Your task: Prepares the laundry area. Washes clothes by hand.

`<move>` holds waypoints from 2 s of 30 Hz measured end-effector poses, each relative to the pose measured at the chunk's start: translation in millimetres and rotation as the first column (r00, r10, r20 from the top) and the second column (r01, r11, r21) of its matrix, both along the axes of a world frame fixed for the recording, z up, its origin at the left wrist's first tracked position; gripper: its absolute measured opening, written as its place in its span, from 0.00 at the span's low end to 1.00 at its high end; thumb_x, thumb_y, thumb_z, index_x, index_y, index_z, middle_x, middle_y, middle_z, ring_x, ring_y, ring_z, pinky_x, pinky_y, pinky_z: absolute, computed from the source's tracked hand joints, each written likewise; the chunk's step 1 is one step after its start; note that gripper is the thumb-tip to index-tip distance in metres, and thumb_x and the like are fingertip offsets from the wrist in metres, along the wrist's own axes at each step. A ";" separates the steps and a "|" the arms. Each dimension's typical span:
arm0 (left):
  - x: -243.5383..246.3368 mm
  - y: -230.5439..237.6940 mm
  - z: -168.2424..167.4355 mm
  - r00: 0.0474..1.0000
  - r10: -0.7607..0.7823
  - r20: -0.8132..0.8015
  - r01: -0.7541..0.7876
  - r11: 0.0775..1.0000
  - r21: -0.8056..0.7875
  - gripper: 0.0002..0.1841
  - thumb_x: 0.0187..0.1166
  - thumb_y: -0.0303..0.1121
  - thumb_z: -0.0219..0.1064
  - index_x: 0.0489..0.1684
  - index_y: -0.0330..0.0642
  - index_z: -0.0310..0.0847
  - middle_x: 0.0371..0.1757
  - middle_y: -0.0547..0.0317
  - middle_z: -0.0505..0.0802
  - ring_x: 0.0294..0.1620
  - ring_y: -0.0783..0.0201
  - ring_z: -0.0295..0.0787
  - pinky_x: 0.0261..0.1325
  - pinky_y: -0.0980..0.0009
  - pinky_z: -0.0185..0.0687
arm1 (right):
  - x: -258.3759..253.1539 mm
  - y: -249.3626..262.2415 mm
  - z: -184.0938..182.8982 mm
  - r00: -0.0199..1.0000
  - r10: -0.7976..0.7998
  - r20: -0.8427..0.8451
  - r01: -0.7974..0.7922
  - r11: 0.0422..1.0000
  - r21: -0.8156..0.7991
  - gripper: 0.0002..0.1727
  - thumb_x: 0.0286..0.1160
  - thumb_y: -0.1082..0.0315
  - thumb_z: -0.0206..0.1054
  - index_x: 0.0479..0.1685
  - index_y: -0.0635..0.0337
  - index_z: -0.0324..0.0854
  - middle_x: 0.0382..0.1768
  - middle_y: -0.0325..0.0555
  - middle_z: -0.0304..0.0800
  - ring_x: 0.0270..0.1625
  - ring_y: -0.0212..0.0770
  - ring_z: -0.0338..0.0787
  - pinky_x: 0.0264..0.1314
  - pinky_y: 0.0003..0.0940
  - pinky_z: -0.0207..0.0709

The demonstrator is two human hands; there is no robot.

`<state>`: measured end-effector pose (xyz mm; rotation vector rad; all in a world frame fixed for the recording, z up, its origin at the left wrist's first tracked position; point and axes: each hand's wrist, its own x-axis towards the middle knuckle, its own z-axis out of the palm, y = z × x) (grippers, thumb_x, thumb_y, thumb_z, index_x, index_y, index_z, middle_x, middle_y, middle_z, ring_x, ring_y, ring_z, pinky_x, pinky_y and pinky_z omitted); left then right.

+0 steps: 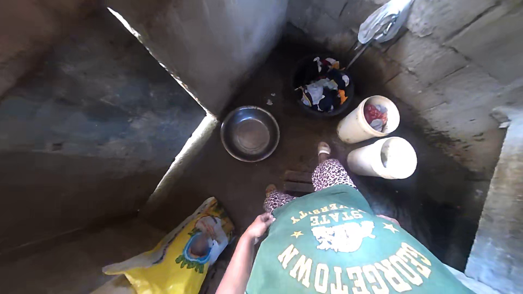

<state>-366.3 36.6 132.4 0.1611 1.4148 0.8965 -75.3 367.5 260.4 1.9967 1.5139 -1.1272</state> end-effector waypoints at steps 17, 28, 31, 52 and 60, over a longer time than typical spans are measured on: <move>-10.4 255.6 176.2 0.912 0.350 0.213 -0.279 0.911 -0.303 0.15 0.84 0.15 0.47 0.45 0.39 0.80 0.32 0.67 0.95 0.34 0.75 0.91 0.46 0.74 0.89 | -27.5 278.4 -72.4 0.989 0.049 -0.136 -0.074 0.979 -0.187 0.21 0.89 0.62 0.63 0.61 0.76 0.83 0.61 0.71 0.87 0.65 0.60 0.85 0.73 0.56 0.72; -41.6 412.6 92.6 0.972 -0.072 -0.226 0.030 0.982 -0.187 0.07 0.83 0.24 0.60 0.38 0.33 0.83 0.32 0.66 0.88 0.34 0.79 0.84 0.46 0.77 0.84 | -9.6 366.6 -78.4 0.823 -0.478 -0.308 0.459 0.878 -0.137 0.16 0.92 0.68 0.54 0.63 0.71 0.79 0.40 0.48 0.84 0.31 0.33 0.82 0.36 0.30 0.81; -52.1 489.4 53.4 0.907 -0.311 -0.286 0.325 0.946 0.004 0.16 0.88 0.30 0.58 0.62 0.25 0.78 0.56 0.47 0.89 0.58 0.68 0.86 0.68 0.69 0.81 | -6.0 387.2 -65.8 0.709 -0.583 -0.396 0.599 0.795 -0.098 0.12 0.90 0.70 0.58 0.57 0.69 0.82 0.30 0.41 0.81 0.24 0.28 0.78 0.28 0.22 0.76; 59.7 731.8 88.8 0.249 -0.917 -0.312 0.930 0.137 0.340 0.10 0.86 0.26 0.63 0.51 0.28 0.86 0.45 0.45 0.93 0.45 0.58 0.91 0.58 0.59 0.87 | -11.8 365.7 -42.3 0.603 -0.163 -0.781 0.114 0.986 -0.118 0.27 0.58 0.78 0.76 0.64 0.66 0.83 0.58 0.46 0.91 0.61 0.31 0.87 0.68 0.30 0.80; 9.3 685.8 -5.2 0.275 -0.952 -0.131 0.952 0.289 -0.101 0.35 0.91 0.44 0.60 0.93 0.38 0.54 0.90 0.38 0.67 0.89 0.47 0.65 0.90 0.50 0.59 | -10.6 323.6 -55.4 0.472 -0.373 -0.799 0.484 0.867 -0.119 0.12 0.81 0.79 0.61 0.58 0.71 0.83 0.29 0.41 0.89 0.30 0.32 0.90 0.42 0.31 0.89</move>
